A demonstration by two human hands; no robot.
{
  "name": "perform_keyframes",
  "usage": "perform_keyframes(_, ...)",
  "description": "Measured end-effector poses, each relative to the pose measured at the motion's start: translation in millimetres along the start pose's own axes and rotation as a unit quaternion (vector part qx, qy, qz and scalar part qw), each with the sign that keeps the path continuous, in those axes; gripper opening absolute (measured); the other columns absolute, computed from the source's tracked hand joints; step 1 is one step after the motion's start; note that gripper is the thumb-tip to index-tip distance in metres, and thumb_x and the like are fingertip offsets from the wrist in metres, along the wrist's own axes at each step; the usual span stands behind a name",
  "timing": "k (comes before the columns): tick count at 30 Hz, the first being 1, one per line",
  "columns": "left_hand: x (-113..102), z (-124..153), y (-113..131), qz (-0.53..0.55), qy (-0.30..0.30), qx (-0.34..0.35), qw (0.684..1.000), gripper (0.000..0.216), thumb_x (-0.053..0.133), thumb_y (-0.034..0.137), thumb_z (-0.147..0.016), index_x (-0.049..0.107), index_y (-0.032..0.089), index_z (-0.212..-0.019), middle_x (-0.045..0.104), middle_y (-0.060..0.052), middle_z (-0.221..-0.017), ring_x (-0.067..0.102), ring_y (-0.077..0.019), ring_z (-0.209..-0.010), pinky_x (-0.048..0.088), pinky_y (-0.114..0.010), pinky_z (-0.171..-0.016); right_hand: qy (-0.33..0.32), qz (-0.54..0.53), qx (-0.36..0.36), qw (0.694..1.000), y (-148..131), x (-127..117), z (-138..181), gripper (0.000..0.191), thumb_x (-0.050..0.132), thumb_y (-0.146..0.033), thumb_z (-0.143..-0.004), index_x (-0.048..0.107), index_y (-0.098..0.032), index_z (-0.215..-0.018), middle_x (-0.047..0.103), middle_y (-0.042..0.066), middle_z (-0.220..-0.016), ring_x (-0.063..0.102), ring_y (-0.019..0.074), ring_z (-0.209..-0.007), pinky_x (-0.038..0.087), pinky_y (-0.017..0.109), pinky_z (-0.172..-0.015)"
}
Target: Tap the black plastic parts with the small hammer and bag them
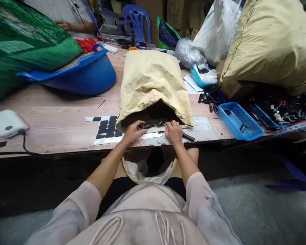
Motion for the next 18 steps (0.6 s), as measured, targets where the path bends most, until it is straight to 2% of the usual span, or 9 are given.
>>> perform_keyframes(4, 2.0, -3.4, -2.5, -0.039, 0.026, -0.013, 0.999, 0.028, 0.081, 0.024, -0.074, 0.076, 0.019, -0.101, 0.070, -0.004, -0.098, 0.064, -0.0218, -0.092, 0.051, -0.034, -0.087, 0.005, 0.002, 0.003, 1.000, 1.3, -1.4, 0.3, 0.025, 0.060, -0.028, -0.100, 0.075, -0.020, -0.118, 0.066, 0.011, -0.107, 0.052, 0.0289, -0.100, 0.035, 0.038, -0.083)
perform_keyframes(7, 4.5, -4.8, -3.4, -0.043, 0.027, -0.008, 0.999, 0.014, 0.079, 0.025, -0.077, 0.076, 0.020, -0.090, 0.067, -0.002, -0.090, 0.062, -0.0193, -0.083, 0.050, -0.032, -0.081, 0.003, -0.003, 0.002, 1.000, 3.0, -0.9, -0.5, 0.023, 0.060, -0.027, -0.101, 0.076, -0.021, -0.115, 0.066, 0.011, -0.106, 0.052, 0.0284, -0.098, 0.036, 0.038, -0.082)
perform_keyframes(13, 8.1, -7.7, -3.4, -0.017, 0.017, 0.006, 1.000, 0.016, 0.078, 0.021, -0.076, 0.077, 0.020, -0.092, 0.068, -0.002, -0.092, 0.061, -0.0183, -0.084, 0.049, -0.031, -0.079, 0.012, -0.040, 0.002, 0.999, 7.3, -2.4, -6.5, 0.022, 0.058, -0.023, -0.100, 0.078, -0.021, -0.111, 0.067, 0.011, -0.101, 0.055, 0.0271, -0.094, 0.041, 0.036, -0.081)
perform_keyframes(18, 9.3, -8.7, -3.4, -0.009, 0.010, 0.005, 1.000, 0.016, 0.077, 0.020, -0.076, 0.078, 0.020, -0.092, 0.069, -0.003, -0.093, 0.063, -0.0191, -0.087, 0.049, -0.031, -0.081, 0.069, -0.174, -0.009, 0.982, -4.4, -11.3, -9.9, 0.031, 0.050, -0.025, -0.104, 0.075, -0.021, -0.121, 0.069, 0.009, -0.102, 0.063, 0.0246, -0.094, 0.050, 0.033, -0.083)
Point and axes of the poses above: each hand's wrist, its own z-axis away from the middle knuckle, its own x-axis out of the palm, y = z × x, the point moved 1 cm from there along -z, towards the middle knuckle
